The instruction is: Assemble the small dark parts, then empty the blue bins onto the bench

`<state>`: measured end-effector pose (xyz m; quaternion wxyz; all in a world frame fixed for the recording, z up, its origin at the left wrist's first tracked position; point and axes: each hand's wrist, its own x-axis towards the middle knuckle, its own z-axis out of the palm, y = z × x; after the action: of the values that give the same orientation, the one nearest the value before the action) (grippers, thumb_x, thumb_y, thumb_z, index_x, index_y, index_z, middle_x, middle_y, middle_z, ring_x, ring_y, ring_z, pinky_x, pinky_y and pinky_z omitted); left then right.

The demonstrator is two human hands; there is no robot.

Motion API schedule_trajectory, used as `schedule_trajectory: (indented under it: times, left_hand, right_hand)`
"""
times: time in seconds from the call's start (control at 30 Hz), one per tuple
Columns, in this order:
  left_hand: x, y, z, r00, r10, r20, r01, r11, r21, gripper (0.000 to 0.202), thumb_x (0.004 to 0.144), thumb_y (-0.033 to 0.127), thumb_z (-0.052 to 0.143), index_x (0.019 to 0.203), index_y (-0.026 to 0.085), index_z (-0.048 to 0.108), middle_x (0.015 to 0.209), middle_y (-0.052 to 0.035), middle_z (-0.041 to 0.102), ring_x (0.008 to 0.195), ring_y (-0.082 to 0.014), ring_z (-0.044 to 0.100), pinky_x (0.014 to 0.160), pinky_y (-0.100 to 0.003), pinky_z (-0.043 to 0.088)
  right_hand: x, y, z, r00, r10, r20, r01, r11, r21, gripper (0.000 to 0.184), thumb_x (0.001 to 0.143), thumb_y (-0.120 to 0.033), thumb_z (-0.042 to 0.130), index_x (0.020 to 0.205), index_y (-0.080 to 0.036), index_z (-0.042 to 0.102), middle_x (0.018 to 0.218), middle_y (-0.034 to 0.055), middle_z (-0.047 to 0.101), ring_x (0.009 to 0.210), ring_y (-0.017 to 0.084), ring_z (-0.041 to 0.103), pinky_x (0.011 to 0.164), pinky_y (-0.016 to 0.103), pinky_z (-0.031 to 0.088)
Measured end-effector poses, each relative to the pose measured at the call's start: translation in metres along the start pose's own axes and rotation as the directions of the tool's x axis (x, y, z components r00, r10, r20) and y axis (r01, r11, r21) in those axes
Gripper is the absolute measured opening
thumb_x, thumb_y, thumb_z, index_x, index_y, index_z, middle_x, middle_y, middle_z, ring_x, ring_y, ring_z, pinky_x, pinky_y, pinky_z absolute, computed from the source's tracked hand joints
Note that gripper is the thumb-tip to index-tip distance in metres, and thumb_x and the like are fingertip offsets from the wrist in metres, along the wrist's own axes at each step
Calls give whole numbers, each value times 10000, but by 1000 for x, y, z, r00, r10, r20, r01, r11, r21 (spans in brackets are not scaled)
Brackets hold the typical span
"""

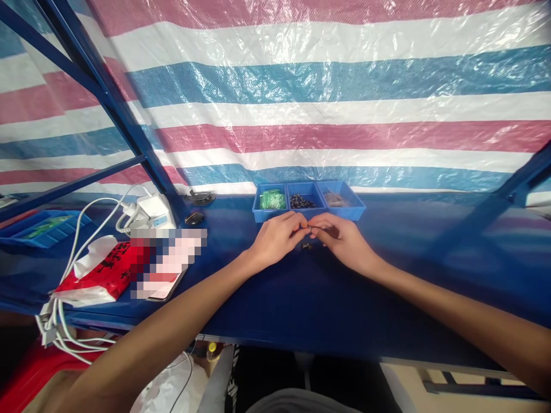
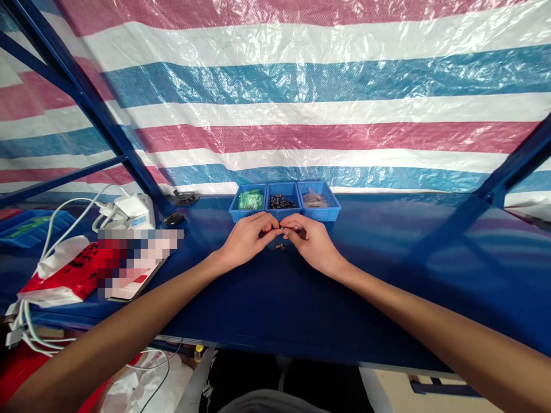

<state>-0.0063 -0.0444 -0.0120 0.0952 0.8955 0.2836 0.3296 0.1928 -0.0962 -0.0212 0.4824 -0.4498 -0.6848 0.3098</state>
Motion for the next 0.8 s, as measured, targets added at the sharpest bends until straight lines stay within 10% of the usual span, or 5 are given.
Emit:
schedule_trajectory:
  times: [0.8]
  left_hand:
    - [-2, 7, -2, 999, 26, 38, -26, 1000, 0, 169, 1048, 290, 498, 1145, 232, 624, 994, -19, 618, 843, -149, 608, 729, -264, 454]
  right_hand:
    - [5, 1, -3, 999, 39, 32, -40, 999, 14, 326, 897, -507, 679, 964, -192, 728, 1013, 78, 733, 829, 219, 659, 678, 331, 506]
